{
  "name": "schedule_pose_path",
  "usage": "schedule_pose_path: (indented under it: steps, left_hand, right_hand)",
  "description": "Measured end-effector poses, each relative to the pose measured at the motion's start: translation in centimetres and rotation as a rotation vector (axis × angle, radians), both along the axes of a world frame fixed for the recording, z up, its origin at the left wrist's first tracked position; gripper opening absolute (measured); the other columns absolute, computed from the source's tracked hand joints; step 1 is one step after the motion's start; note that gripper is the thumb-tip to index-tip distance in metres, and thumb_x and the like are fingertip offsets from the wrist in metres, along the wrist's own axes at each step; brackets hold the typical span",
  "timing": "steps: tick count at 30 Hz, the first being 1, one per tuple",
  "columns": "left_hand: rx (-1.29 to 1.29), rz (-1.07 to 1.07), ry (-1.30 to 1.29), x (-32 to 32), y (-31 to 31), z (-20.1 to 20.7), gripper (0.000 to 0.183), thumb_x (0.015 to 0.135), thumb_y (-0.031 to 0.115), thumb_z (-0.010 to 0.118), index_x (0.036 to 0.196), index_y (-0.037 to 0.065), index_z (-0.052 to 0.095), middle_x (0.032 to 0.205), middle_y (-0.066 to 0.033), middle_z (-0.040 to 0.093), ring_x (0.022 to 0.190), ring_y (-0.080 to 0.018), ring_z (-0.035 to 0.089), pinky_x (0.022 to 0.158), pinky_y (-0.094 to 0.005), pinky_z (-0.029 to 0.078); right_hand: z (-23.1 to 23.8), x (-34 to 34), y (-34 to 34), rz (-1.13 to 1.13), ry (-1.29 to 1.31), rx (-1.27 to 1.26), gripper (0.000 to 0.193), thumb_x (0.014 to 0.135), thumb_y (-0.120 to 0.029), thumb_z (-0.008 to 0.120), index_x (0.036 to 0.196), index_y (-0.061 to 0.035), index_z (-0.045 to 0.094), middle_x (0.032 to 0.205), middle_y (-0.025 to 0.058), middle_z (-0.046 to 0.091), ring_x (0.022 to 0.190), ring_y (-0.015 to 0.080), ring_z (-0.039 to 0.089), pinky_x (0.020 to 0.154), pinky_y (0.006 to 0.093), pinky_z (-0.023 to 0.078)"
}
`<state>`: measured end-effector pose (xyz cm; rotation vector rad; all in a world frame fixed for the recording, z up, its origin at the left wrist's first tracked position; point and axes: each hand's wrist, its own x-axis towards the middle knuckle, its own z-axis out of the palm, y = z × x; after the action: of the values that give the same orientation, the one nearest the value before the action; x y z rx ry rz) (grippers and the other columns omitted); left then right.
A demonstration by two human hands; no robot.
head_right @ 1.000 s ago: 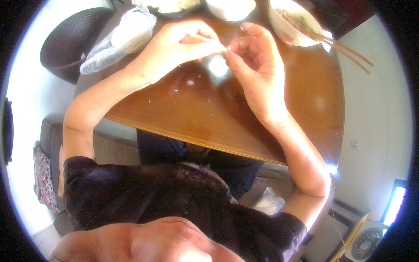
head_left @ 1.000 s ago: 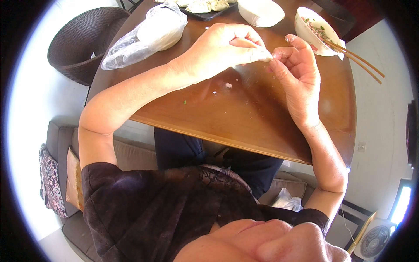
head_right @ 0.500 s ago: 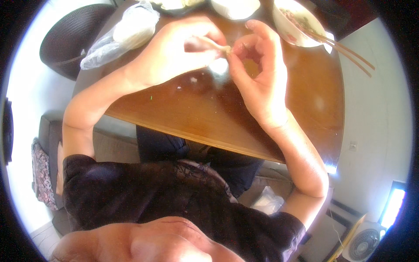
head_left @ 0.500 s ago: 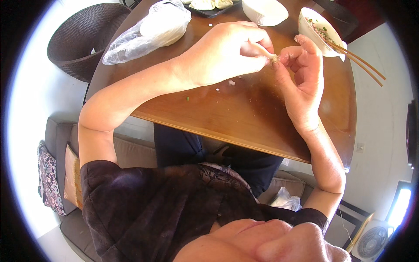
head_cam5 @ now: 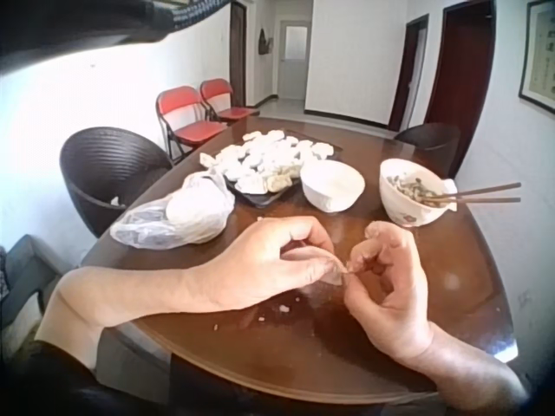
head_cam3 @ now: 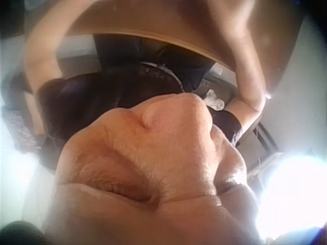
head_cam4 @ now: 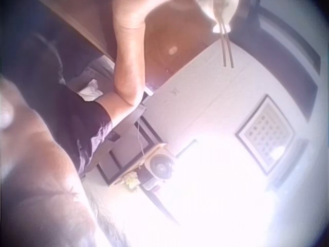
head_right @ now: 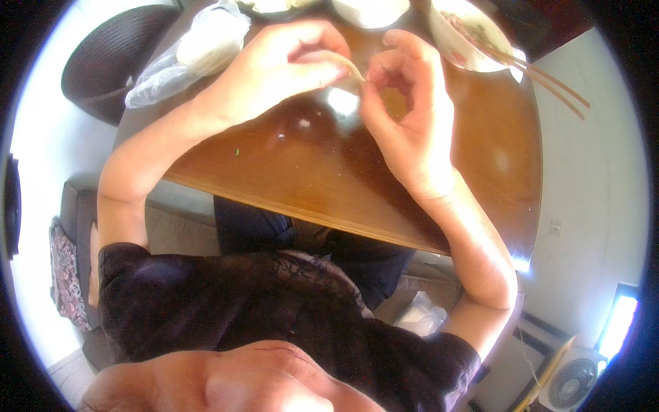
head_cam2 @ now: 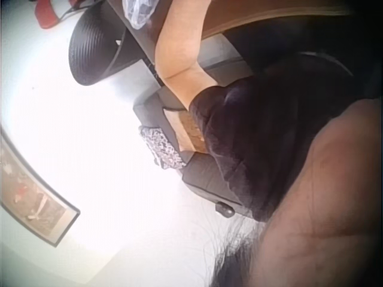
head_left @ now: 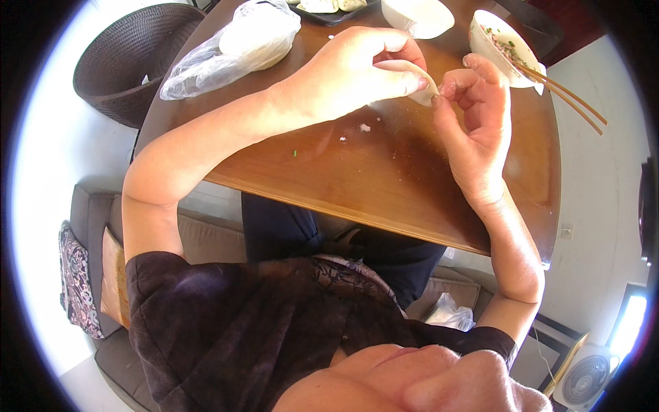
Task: The person prepares dumplings by placing a portion of meat filling onto a dough wrapper using chopsticks and then folding the wrapper to seal it.
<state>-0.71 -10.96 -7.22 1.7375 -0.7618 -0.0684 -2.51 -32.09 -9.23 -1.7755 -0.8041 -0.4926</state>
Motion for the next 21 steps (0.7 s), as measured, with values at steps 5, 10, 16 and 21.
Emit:
schedule_pose_path:
  steps: [5,10,16,21]
  left_hand:
    - [0.014,0.02,-0.053,-0.24,-0.32,-0.45,0.015,0.094,0.012,0.063,0.103,0.001,0.061,0.089,-0.0008,0.062,0.084,-0.0057,0.059,0.076,-0.022,0.049]
    - [0.101,0.08,-0.199,-0.64,-0.34,-0.05,0.014,0.09,0.007,0.065,0.103,0.002,0.062,0.088,-0.0024,0.063,0.08,-0.008,0.062,0.071,-0.0237,0.051]
    - [0.155,0.035,-0.119,-0.8,-0.2,0.45,0.015,0.092,0.008,0.063,0.105,0.002,0.063,0.09,-0.0026,0.064,0.082,-0.009,0.062,0.075,-0.0238,0.051]
    - [-0.029,-0.014,0.004,-0.09,-0.24,-0.32,0.015,0.093,0.009,0.061,0.106,0.0,0.061,0.092,-0.0015,0.063,0.086,-0.0089,0.061,0.079,-0.0231,0.05]
  right_hand:
    - [-0.06,-0.38,0.19,0.003,-0.044,-0.08,0.054,0.085,0.008,0.064,0.133,-0.0042,0.042,0.092,0.0047,0.061,0.086,0.0117,0.061,0.084,0.0279,0.054]
    - [-0.57,-0.33,0.29,0.028,-0.012,-0.012,0.056,0.086,0.009,0.064,0.134,-0.0045,0.04,0.096,0.0057,0.061,0.088,0.0123,0.061,0.085,0.0285,0.054]
    - [-0.31,-0.3,0.31,0.001,-0.022,-0.011,0.058,0.085,0.009,0.063,0.136,-0.0046,0.038,0.1,0.0066,0.06,0.09,0.0127,0.061,0.086,0.0291,0.053]
    - [0.08,-0.09,0.09,-0.021,-0.004,-0.042,0.057,0.084,0.009,0.064,0.134,-0.0037,0.039,0.099,0.0065,0.061,0.088,0.0121,0.061,0.084,0.0277,0.053]
